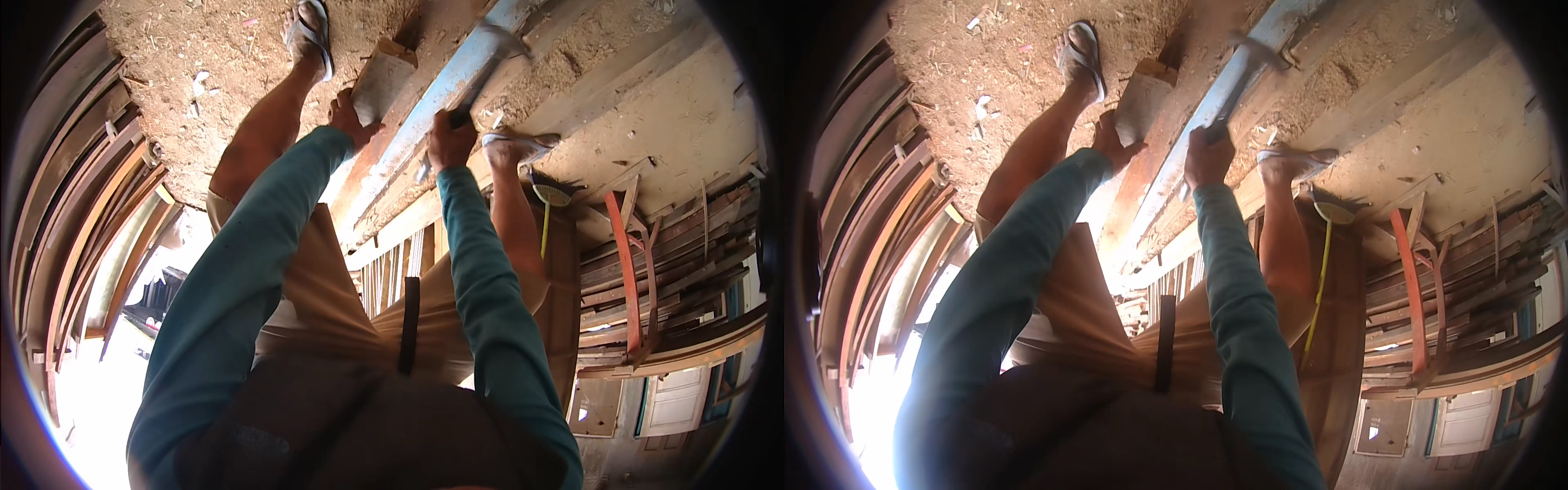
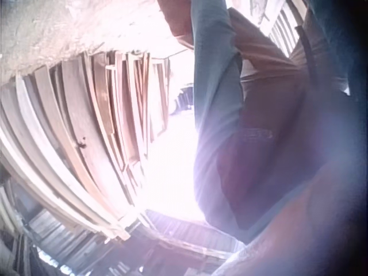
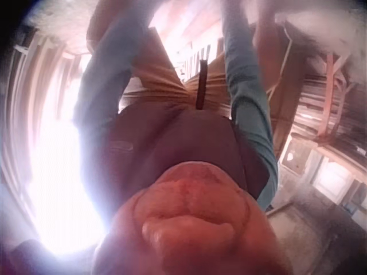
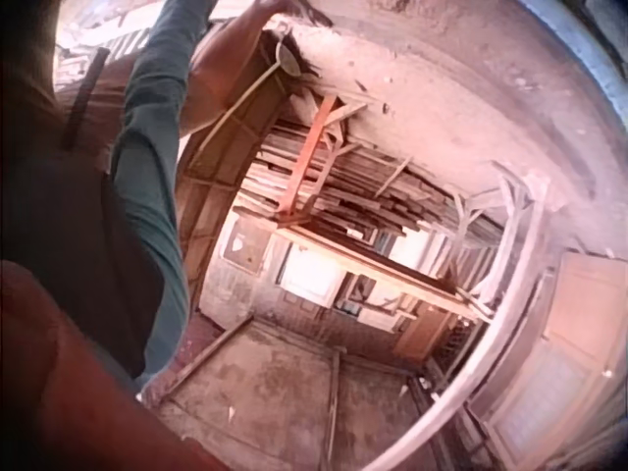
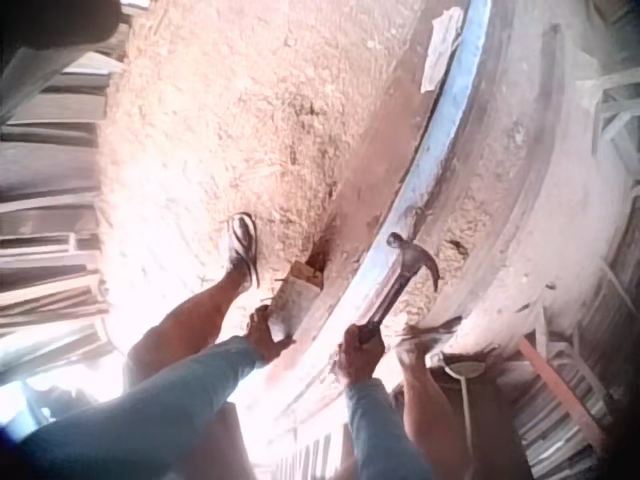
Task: The person lifts a long wooden plank from a stack, places it onto a wooden support, and then uses a hammer to drive a nail into a smaller block of wood placed on top of another plank.
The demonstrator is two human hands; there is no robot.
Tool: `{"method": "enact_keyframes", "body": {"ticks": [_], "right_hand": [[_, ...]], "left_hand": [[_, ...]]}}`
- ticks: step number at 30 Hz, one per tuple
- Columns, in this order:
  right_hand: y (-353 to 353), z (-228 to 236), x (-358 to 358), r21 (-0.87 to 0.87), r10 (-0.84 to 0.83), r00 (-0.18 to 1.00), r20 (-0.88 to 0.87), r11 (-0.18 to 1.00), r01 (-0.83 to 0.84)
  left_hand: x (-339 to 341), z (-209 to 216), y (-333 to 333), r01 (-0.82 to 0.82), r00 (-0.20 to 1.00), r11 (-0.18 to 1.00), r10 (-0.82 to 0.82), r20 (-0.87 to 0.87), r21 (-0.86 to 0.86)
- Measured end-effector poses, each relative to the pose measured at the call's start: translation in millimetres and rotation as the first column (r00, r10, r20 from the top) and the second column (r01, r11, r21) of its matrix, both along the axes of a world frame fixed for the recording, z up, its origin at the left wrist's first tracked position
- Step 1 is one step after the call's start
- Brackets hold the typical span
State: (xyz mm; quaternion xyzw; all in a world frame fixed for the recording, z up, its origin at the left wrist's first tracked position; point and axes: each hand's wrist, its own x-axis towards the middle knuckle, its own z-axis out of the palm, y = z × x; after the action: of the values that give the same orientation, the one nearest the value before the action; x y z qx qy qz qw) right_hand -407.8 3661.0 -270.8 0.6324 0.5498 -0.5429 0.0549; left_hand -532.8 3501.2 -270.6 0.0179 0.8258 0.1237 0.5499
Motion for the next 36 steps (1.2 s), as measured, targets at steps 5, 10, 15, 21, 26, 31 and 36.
{"method": "enact_keyframes", "body": {"ticks": [5, 10, 15, 21, 26, 31, 36], "right_hand": [[29.3, 5.3, 0.2, -0.248, 0.042, 0.998, 0.054, 0.968, -0.027], [26.2, 4.1, -2.2, -0.214, -0.159, 0.985, -0.063, 0.966, 0.142], [53.6, 1.1, -19.5, -0.243, 0.342, 0.938, 0.065, 0.917, -0.317], [75.5, 20.8, -31.1, -0.176, 0.437, 0.892, 0.116, 0.893, -0.414], [120.6, 42.5, -76.7, -0.215, 0.674, 0.738, 0.034, 0.726, -0.653], [187.7, 20.4, -137.0, 0.088, 0.830, 0.548, 0.108, 0.541, -0.837], [202.6, 24.2, -178.5, -0.024, 0.967, 0.239, 0.083, 0.242, -0.970]], "left_hand": [[-3.8, 0.9, -9.3, 0.000, 1.000, 1.000, 0.000, 0.005, -0.029], [-3.8, -1.3, -1.5, -0.013, 1.000, 1.000, 0.013, -0.021, -0.005], [0.1, 0.5, -7.9, 0.003, 1.000, 1.000, -0.003, -0.016, -0.011], [-0.4, -1.6, -6.3, -0.035, 0.999, 0.999, 0.035, -0.040, -0.001], [0.6, 7.9, 3.2, -0.009, 1.000, 0.997, 0.009, -0.011, -0.081], [-3.1, 11.7, 8.7, -0.033, 0.999, 0.995, 0.035, 0.026, -0.092], [-5.3, 14.6, 6.2, -0.065, 0.998, 0.993, 0.067, 0.011, -0.098]]}}
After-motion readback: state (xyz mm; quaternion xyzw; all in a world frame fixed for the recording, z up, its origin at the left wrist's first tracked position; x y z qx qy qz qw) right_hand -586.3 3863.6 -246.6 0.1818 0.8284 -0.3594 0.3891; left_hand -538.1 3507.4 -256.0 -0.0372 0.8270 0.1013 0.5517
